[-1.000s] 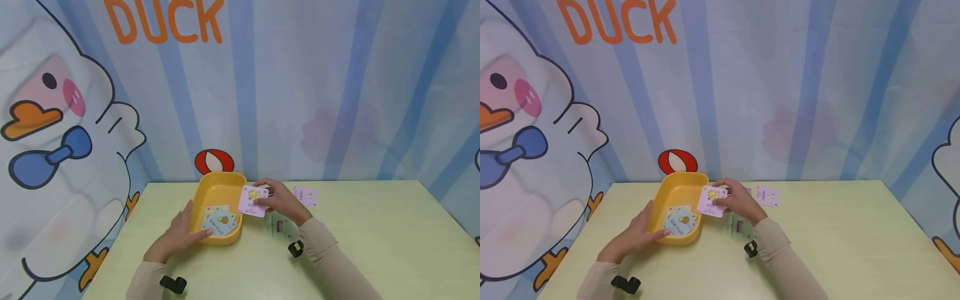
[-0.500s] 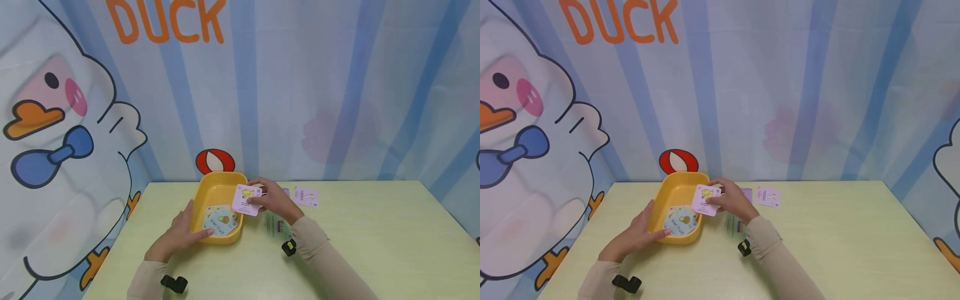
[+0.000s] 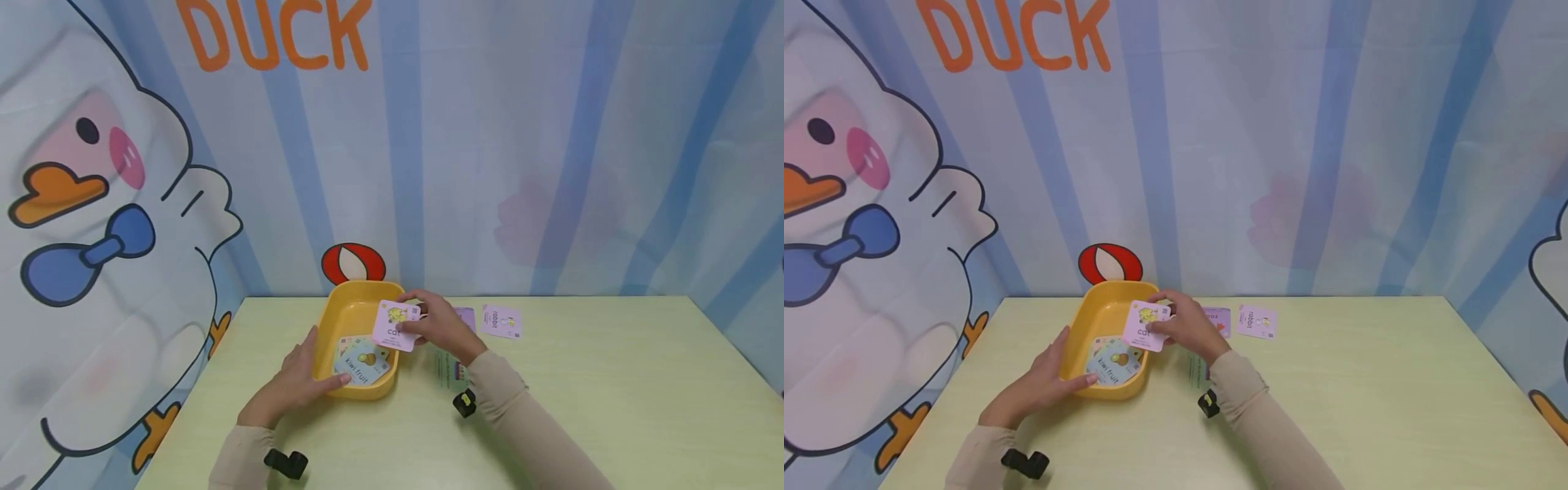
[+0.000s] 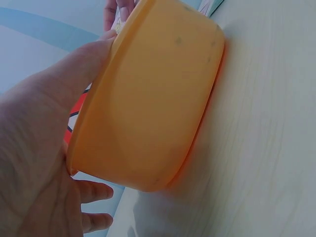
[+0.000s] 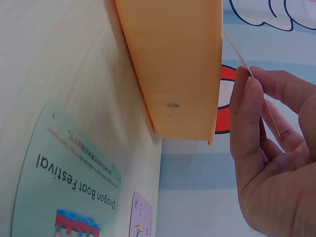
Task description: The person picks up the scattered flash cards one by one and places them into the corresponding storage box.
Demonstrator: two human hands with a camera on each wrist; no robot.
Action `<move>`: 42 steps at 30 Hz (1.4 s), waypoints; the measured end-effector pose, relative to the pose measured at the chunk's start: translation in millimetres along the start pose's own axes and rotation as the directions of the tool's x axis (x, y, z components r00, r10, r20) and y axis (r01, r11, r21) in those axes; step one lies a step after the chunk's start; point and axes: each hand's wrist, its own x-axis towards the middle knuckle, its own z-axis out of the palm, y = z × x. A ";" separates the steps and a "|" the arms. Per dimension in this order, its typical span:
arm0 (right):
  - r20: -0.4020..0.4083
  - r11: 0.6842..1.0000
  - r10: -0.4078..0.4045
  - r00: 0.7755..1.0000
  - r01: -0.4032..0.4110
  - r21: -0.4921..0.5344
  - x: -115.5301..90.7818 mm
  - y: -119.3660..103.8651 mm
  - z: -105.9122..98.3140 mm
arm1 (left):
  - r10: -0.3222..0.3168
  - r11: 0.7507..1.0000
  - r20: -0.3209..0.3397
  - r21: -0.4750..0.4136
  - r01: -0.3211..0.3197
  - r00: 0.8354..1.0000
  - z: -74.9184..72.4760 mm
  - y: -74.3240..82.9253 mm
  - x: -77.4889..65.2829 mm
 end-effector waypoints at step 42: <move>0.058 0.998 -0.050 0.997 0.051 -0.022 17.4 -12.0 33.9 | 0.004 1.000 -0.018 0.009 -0.003 1.000 1.0 -1.6 0.4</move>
